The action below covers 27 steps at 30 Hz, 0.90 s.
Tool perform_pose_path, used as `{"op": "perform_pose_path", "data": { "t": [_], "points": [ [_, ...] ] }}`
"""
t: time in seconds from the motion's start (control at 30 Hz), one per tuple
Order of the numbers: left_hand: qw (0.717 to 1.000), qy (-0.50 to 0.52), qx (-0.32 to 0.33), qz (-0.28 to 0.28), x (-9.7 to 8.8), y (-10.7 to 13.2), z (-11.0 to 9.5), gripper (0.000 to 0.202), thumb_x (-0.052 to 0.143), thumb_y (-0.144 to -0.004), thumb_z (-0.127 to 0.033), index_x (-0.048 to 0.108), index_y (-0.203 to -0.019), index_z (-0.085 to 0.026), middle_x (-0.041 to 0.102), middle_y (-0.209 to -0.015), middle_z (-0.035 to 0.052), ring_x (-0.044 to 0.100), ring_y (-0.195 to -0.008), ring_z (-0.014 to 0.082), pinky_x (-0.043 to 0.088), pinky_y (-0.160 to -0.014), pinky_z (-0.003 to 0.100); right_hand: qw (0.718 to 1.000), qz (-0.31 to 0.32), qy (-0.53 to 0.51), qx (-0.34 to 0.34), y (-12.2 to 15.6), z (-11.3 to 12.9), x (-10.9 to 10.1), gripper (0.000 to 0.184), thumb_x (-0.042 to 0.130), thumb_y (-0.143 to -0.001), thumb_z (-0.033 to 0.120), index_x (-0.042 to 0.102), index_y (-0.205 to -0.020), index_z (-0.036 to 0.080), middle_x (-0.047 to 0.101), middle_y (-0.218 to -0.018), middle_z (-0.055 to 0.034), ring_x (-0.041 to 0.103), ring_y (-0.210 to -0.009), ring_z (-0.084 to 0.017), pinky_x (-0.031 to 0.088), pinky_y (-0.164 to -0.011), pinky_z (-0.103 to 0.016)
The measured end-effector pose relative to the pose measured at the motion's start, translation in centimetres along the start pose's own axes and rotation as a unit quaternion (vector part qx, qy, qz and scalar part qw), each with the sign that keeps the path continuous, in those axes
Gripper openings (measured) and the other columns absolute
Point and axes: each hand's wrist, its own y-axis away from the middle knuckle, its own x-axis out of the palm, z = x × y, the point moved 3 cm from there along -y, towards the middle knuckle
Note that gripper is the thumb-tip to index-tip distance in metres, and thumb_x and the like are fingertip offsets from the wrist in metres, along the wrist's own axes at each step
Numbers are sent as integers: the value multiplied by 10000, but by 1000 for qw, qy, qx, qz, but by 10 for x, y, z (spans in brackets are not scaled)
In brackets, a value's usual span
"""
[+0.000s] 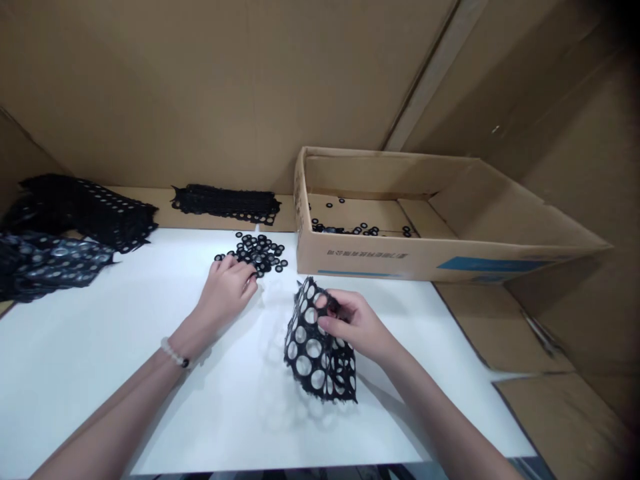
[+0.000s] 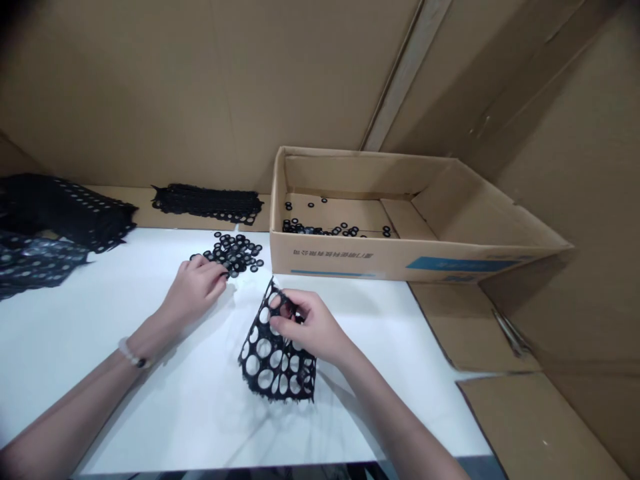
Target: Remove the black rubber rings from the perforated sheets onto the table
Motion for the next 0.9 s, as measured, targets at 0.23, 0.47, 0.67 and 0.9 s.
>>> {"op": "perform_pose_path", "data": {
  "t": [0.23,0.47,0.67,0.9],
  "points": [
    [999,-28,-29,-37,6,3,3,210,503,-858,-291,661,-948,-185,679,-884,79,490,-927,276,361,-807,410,985,43,148,-78,4,18,9,134,605,-800,263,565,-718,165,563,-764,-12,526,-747,-162,407,-727,-268],
    [994,33,-12,-99,-4,6,0,209,459,-892,-224,647,-974,-184,684,-906,60,522,-894,236,403,-790,369,981,-7,136,-140,-14,99,-1,166,624,-803,334,579,-797,175,566,-697,-5,529,-629,-146,426,-574,-250],
    [989,78,-4,-126,1,9,-2,210,465,-861,-144,666,-911,-180,702,-895,65,528,-868,231,424,-794,375,979,53,93,-175,-102,187,6,226,626,-787,347,594,-953,197,545,-737,22,481,-548,-88,366,-412,-165],
    [985,86,9,-152,2,12,-7,261,482,-815,-102,650,-989,-201,705,-945,50,537,-912,247,439,-829,410,889,95,425,-140,-229,209,40,324,526,-905,289,551,-1208,177,643,-1036,-58,605,-825,-138,490,-640,-219]
  ]
}}
